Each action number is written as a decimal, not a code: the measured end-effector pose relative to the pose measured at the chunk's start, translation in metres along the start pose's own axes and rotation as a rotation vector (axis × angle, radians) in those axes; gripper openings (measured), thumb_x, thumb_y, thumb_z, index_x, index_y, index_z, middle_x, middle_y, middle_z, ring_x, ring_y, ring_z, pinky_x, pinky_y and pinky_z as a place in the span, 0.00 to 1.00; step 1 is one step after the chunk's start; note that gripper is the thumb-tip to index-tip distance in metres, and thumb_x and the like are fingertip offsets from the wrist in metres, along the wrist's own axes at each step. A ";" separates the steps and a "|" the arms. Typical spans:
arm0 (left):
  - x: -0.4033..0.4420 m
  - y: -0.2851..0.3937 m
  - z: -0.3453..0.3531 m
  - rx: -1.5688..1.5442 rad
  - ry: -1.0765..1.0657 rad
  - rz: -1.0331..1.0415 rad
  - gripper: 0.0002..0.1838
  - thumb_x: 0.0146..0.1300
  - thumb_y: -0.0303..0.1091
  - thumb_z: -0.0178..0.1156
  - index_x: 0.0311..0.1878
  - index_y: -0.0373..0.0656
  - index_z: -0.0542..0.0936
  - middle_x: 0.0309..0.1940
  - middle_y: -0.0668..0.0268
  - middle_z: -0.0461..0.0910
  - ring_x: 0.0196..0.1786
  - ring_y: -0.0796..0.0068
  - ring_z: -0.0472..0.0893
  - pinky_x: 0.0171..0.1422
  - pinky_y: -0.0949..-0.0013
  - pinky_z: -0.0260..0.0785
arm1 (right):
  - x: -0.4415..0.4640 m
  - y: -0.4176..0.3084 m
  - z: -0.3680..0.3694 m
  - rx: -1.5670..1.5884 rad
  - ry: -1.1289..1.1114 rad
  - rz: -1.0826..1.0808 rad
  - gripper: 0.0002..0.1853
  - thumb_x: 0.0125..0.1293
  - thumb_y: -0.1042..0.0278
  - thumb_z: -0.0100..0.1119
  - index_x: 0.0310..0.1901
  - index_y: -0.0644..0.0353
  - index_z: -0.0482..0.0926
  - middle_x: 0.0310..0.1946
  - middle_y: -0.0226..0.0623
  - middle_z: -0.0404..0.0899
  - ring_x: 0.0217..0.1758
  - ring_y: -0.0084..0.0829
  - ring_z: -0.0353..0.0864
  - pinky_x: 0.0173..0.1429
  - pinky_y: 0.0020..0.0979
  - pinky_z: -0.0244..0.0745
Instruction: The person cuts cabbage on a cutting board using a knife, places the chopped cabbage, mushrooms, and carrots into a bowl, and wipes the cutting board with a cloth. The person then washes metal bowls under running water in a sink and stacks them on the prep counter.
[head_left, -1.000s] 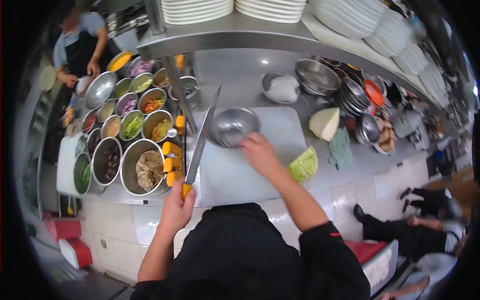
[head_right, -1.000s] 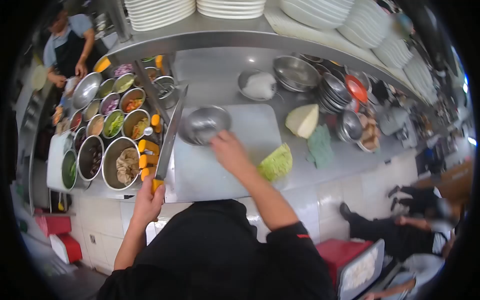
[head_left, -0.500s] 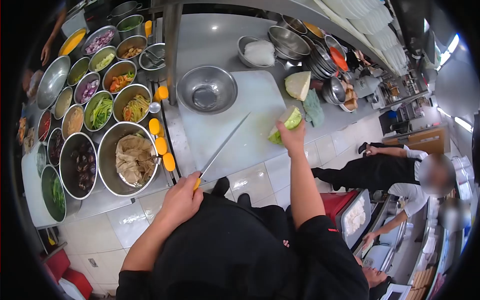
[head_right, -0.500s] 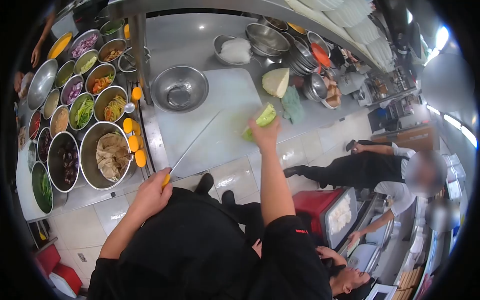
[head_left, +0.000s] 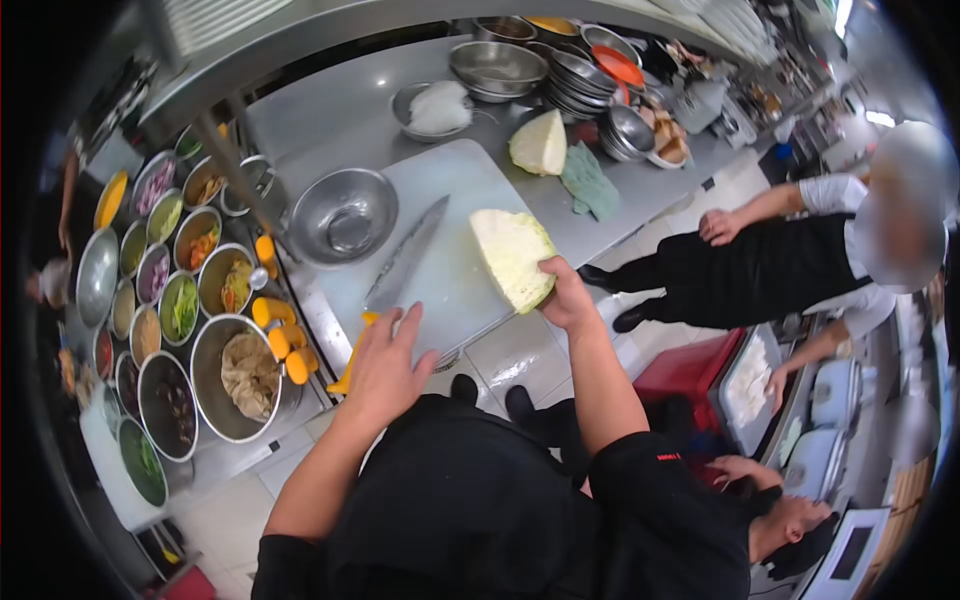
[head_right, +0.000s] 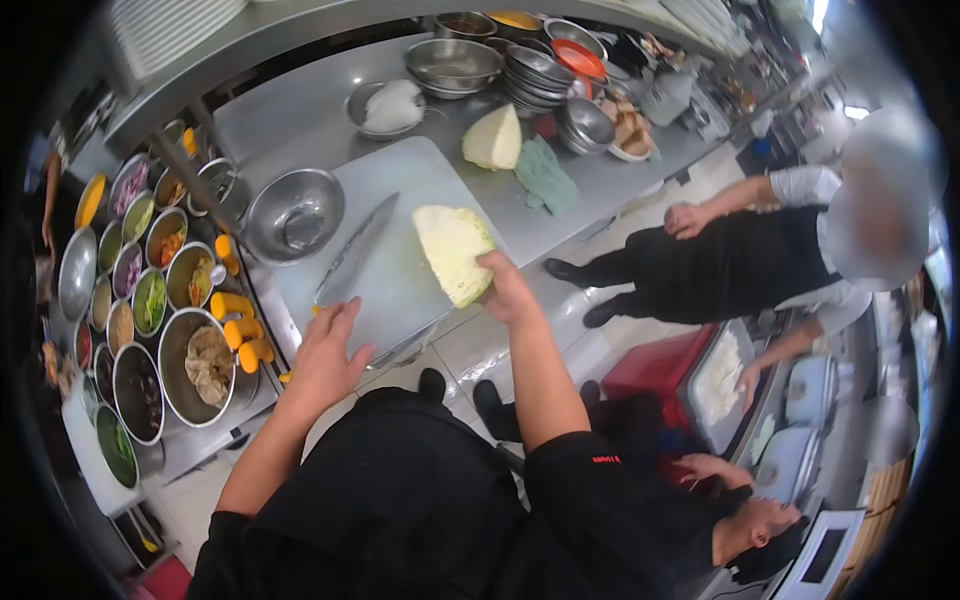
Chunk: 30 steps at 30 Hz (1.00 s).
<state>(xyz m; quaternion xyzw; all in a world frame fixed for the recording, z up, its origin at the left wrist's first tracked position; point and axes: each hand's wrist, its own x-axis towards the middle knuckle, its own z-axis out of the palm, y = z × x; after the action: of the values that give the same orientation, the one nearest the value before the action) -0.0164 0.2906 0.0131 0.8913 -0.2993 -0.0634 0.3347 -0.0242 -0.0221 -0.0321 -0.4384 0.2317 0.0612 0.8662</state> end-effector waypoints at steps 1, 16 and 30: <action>0.009 0.009 0.001 -0.141 -0.036 0.030 0.37 0.59 0.39 0.68 0.70 0.38 0.67 0.67 0.46 0.65 0.60 0.40 0.73 0.63 0.49 0.68 | -0.001 0.003 -0.003 0.060 -0.049 0.005 0.32 0.58 0.62 0.53 0.66 0.62 0.68 0.58 0.39 0.78 0.60 0.37 0.78 0.65 0.37 0.72; 0.122 0.052 0.057 -2.074 -0.192 -0.187 0.51 0.55 0.83 0.42 0.70 0.51 0.66 0.62 0.53 0.73 0.59 0.37 0.76 0.44 0.34 0.76 | -0.087 -0.044 0.033 -0.970 -0.149 -0.800 0.46 0.50 0.67 0.75 0.70 0.63 0.61 0.65 0.48 0.68 0.64 0.42 0.73 0.61 0.38 0.73; 0.088 0.039 0.017 -2.045 0.117 0.191 0.56 0.51 0.85 0.46 0.72 0.49 0.63 0.63 0.53 0.72 0.56 0.42 0.79 0.59 0.42 0.75 | -0.078 -0.021 0.112 -0.949 -0.251 -1.103 0.08 0.57 0.77 0.70 0.38 0.64 0.81 0.34 0.37 0.79 0.31 0.27 0.78 0.36 0.28 0.76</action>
<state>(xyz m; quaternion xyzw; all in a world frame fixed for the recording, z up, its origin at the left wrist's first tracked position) 0.0305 0.2071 0.0330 0.1544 -0.1552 -0.2175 0.9512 -0.0480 0.0616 0.0757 -0.8083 -0.1745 -0.2400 0.5085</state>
